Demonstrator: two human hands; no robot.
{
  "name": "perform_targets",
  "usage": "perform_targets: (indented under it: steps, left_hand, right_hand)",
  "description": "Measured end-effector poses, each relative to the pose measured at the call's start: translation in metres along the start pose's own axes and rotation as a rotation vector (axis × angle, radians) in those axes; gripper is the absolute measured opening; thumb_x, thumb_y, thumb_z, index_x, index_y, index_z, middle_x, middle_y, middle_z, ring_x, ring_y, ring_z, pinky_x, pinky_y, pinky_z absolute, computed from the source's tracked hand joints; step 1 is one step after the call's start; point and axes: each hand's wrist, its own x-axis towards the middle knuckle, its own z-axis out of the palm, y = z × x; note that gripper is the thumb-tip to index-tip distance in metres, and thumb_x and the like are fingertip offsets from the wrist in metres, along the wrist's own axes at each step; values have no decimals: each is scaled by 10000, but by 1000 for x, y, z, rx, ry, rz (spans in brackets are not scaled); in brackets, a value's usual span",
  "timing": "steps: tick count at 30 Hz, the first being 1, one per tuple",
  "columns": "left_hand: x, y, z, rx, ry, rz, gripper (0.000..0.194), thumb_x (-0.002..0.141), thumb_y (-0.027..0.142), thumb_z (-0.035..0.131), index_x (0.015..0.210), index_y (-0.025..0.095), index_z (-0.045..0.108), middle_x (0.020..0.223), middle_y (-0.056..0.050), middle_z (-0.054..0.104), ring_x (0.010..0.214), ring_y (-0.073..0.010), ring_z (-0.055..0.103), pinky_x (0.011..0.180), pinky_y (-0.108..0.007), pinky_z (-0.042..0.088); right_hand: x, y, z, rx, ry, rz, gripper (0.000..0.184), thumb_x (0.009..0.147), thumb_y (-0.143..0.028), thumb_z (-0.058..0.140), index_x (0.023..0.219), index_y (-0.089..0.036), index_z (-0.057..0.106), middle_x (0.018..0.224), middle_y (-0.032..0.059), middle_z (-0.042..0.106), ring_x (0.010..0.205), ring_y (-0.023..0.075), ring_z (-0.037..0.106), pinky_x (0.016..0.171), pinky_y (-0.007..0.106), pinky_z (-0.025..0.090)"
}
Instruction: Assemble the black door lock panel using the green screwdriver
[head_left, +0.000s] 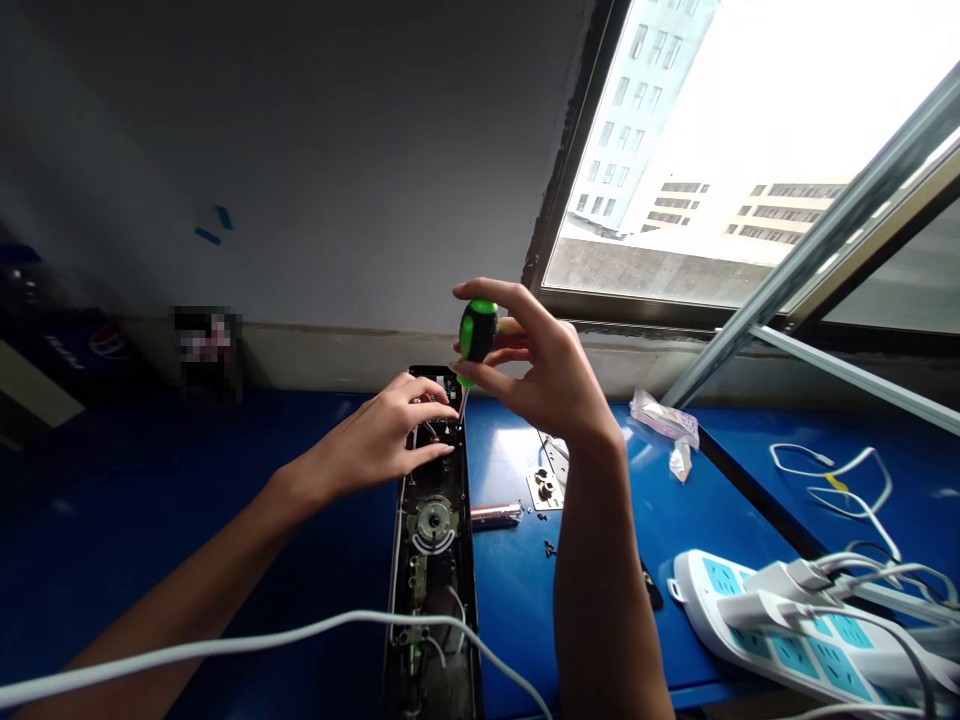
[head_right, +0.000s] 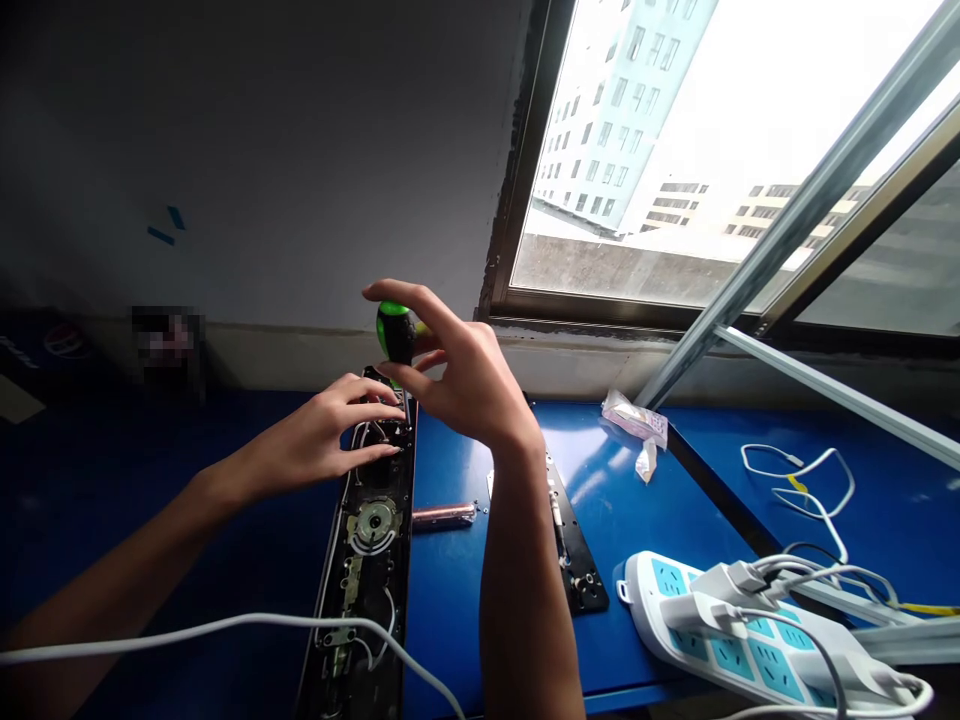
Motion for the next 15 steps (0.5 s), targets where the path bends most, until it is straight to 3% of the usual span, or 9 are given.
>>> perform_targets:
  steps: [15]
  left_hand:
    - [0,-10,6,70,-47,-8,323,929,413,716,1196,234,755,1253,-104,655,1212,-307,543,1042,-472,525]
  right_hand:
    - [6,14,10,82,-13,-37,528,879,-158,618,1387,-290,552,1160,-6,723,887,136,730,873,284,621]
